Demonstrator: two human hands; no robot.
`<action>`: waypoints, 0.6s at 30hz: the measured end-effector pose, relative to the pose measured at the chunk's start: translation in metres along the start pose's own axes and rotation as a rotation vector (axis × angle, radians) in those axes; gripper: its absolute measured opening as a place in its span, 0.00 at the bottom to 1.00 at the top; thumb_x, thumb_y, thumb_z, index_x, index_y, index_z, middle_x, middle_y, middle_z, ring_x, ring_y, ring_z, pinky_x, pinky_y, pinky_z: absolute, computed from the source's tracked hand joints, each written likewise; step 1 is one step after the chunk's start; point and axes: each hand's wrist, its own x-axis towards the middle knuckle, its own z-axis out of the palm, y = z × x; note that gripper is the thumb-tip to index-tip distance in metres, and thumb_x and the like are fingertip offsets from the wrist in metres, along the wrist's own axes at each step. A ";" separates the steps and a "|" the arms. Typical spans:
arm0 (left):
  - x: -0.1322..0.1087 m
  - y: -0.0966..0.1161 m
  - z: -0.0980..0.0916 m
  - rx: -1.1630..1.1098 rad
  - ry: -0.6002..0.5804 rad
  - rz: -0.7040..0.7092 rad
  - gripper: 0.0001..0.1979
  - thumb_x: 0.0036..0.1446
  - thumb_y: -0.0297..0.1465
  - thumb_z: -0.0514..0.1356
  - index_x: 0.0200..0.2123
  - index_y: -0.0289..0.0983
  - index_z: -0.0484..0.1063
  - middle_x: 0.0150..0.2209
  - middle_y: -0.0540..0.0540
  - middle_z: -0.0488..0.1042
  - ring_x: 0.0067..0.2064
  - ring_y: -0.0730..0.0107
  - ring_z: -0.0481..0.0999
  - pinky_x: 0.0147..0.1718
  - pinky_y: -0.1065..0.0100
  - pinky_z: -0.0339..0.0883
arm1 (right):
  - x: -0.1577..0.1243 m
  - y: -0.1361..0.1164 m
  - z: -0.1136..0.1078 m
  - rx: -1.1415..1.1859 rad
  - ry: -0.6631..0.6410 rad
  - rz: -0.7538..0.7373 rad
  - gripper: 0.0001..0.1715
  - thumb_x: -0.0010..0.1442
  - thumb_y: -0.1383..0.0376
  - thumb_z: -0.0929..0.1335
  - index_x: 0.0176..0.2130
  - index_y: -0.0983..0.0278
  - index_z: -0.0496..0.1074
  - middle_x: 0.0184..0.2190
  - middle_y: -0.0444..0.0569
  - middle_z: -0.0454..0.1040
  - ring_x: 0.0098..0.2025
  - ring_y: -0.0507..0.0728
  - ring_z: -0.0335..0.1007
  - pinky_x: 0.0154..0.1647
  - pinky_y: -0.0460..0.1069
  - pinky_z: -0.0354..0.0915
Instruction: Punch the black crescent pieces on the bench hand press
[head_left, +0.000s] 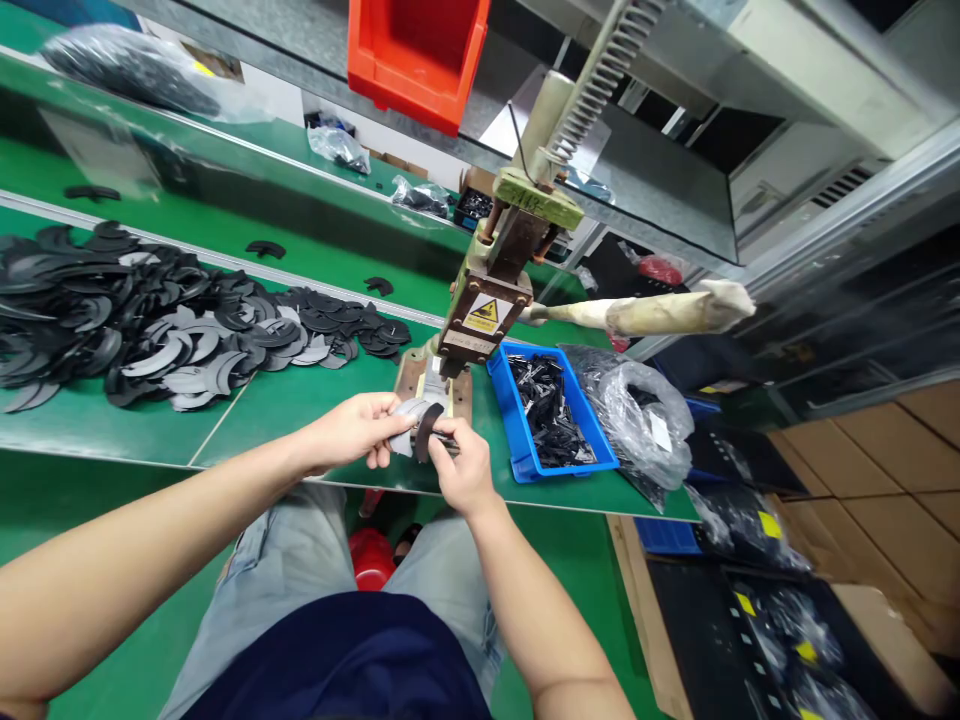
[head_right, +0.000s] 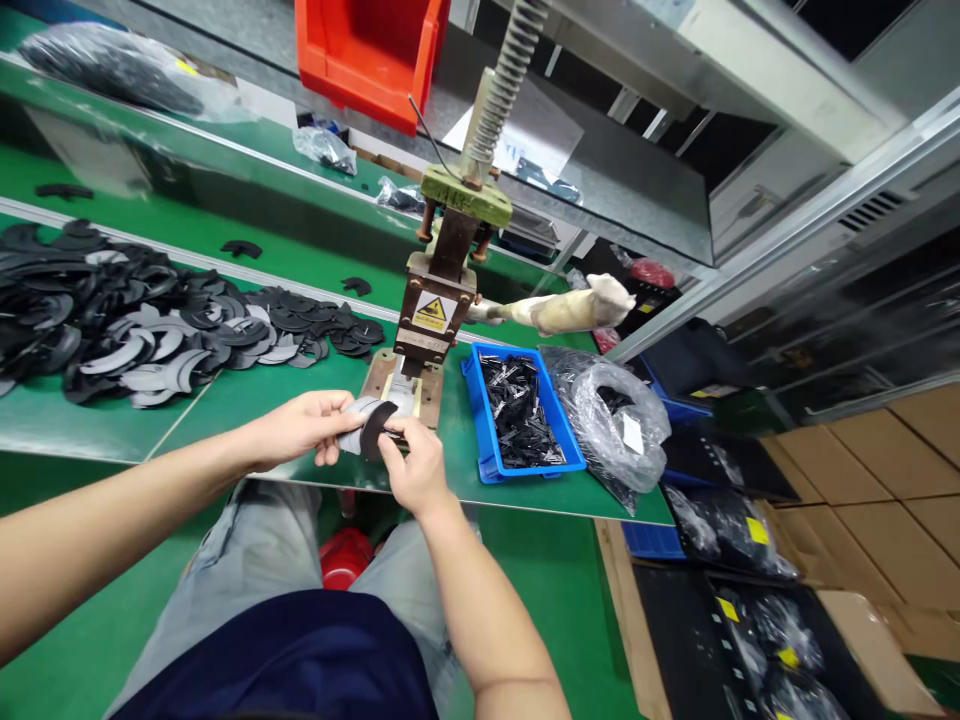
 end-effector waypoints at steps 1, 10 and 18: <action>-0.002 0.001 -0.001 0.063 0.066 0.048 0.25 0.59 0.56 0.66 0.34 0.40 0.68 0.21 0.52 0.72 0.21 0.70 0.72 0.22 0.70 0.65 | 0.001 0.000 -0.004 -0.033 -0.017 -0.028 0.09 0.70 0.58 0.69 0.43 0.60 0.76 0.37 0.49 0.81 0.38 0.55 0.77 0.44 0.52 0.73; -0.011 0.010 0.016 0.512 0.211 0.369 0.22 0.68 0.47 0.59 0.25 0.40 0.66 0.28 0.50 0.67 0.33 0.66 0.66 0.33 0.67 0.61 | 0.002 -0.002 -0.010 -0.183 -0.069 -0.210 0.07 0.71 0.62 0.67 0.44 0.59 0.75 0.37 0.52 0.80 0.40 0.58 0.75 0.44 0.55 0.72; -0.001 -0.003 0.025 0.232 0.115 0.241 0.27 0.64 0.54 0.59 0.23 0.41 0.59 0.24 0.53 0.59 0.28 0.70 0.59 0.28 0.68 0.56 | -0.006 -0.006 -0.017 -0.219 -0.036 -0.250 0.06 0.70 0.63 0.67 0.45 0.60 0.74 0.38 0.51 0.82 0.38 0.57 0.76 0.42 0.54 0.73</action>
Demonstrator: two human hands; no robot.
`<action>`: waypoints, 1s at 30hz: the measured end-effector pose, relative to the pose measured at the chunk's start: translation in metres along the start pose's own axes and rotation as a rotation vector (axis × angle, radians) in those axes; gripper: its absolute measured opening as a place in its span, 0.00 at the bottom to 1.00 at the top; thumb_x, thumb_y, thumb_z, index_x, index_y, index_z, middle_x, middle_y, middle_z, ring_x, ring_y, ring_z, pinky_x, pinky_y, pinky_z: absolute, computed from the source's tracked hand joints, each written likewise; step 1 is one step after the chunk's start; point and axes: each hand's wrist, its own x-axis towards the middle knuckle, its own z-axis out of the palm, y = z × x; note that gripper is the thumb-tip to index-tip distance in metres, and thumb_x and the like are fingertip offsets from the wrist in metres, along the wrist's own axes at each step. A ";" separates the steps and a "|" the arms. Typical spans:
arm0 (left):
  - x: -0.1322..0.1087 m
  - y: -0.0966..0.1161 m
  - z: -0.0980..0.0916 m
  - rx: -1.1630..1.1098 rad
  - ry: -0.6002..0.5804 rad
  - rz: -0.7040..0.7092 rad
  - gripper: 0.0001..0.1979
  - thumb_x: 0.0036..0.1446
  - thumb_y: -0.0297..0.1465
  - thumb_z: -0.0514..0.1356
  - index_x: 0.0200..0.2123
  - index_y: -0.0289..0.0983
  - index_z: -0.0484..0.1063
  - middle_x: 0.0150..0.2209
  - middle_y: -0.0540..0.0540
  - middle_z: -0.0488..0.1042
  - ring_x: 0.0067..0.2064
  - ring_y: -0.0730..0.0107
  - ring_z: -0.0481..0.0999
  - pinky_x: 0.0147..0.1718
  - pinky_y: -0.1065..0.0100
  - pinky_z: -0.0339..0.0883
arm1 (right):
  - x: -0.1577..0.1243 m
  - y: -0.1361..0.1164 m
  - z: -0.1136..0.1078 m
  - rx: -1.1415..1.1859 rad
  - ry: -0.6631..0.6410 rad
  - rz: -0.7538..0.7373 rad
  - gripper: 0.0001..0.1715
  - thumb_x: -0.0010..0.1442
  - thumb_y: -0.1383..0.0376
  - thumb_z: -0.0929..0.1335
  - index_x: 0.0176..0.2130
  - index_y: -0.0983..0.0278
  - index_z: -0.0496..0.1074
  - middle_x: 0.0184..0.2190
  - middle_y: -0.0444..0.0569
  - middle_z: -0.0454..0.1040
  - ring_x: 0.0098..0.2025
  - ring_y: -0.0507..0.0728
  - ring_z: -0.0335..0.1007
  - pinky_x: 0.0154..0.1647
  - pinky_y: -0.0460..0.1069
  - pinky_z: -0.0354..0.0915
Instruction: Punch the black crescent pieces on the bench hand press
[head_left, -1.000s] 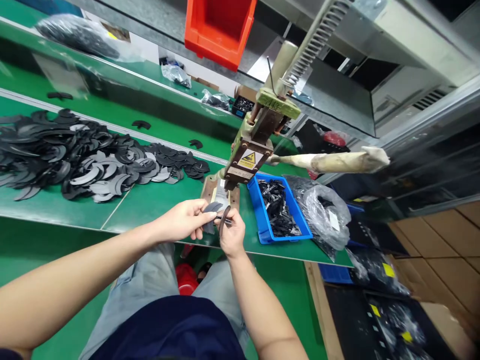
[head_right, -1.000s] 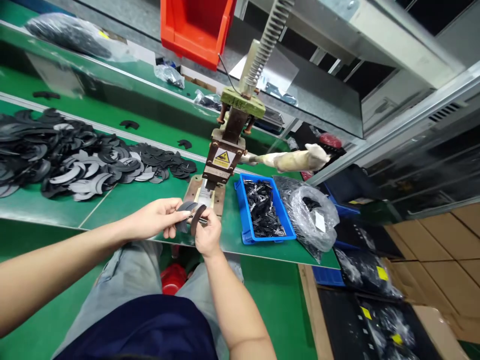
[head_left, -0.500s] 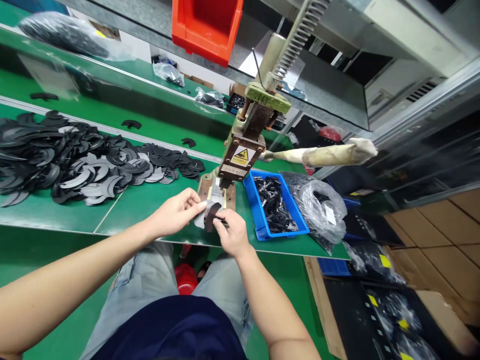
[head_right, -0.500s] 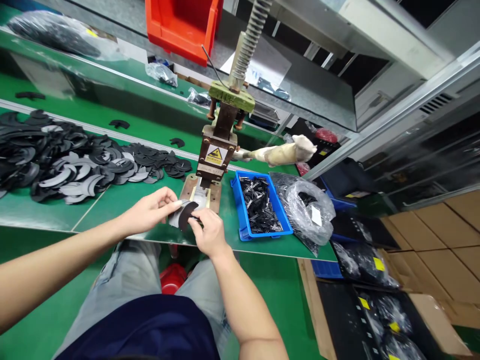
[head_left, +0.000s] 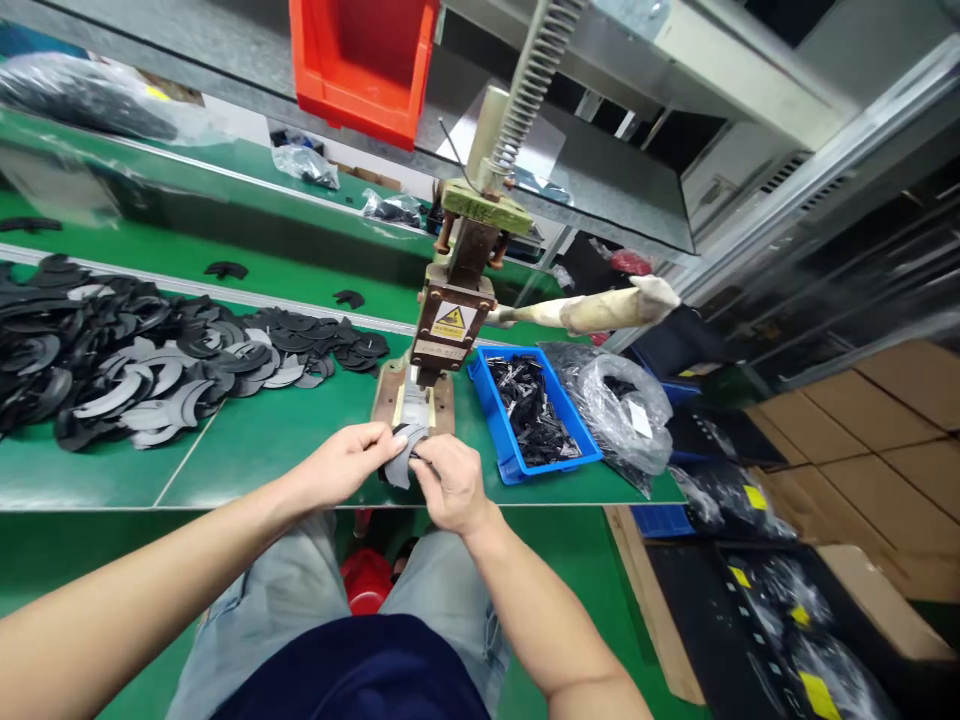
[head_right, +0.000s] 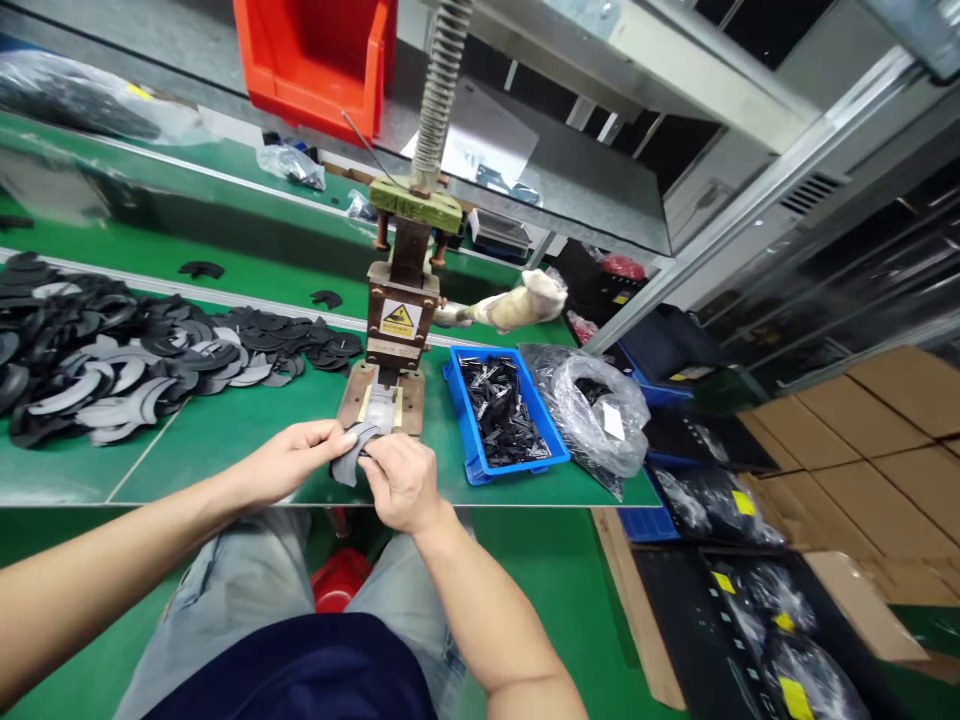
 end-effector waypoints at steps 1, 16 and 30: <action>-0.001 0.002 0.001 0.023 0.012 0.019 0.27 0.65 0.53 0.59 0.23 0.40 0.61 0.24 0.52 0.60 0.28 0.69 0.60 0.28 0.68 0.57 | -0.001 -0.001 0.000 -0.004 0.013 0.016 0.06 0.71 0.62 0.67 0.45 0.60 0.74 0.38 0.51 0.82 0.38 0.56 0.77 0.41 0.53 0.73; 0.001 0.009 -0.004 0.171 -0.016 -0.029 0.25 0.66 0.51 0.60 0.25 0.41 0.61 0.23 0.53 0.58 0.26 0.70 0.58 0.26 0.68 0.51 | 0.001 0.007 -0.002 0.010 0.019 -0.041 0.05 0.70 0.63 0.68 0.44 0.60 0.74 0.38 0.52 0.82 0.39 0.58 0.78 0.42 0.54 0.74; -0.005 0.004 0.014 -0.370 -0.234 -0.103 0.22 0.61 0.51 0.69 0.43 0.37 0.76 0.34 0.48 0.76 0.31 0.69 0.73 0.29 0.68 0.71 | 0.000 0.000 -0.041 0.217 -0.109 0.018 0.08 0.69 0.60 0.72 0.45 0.62 0.78 0.39 0.50 0.84 0.41 0.55 0.79 0.46 0.51 0.76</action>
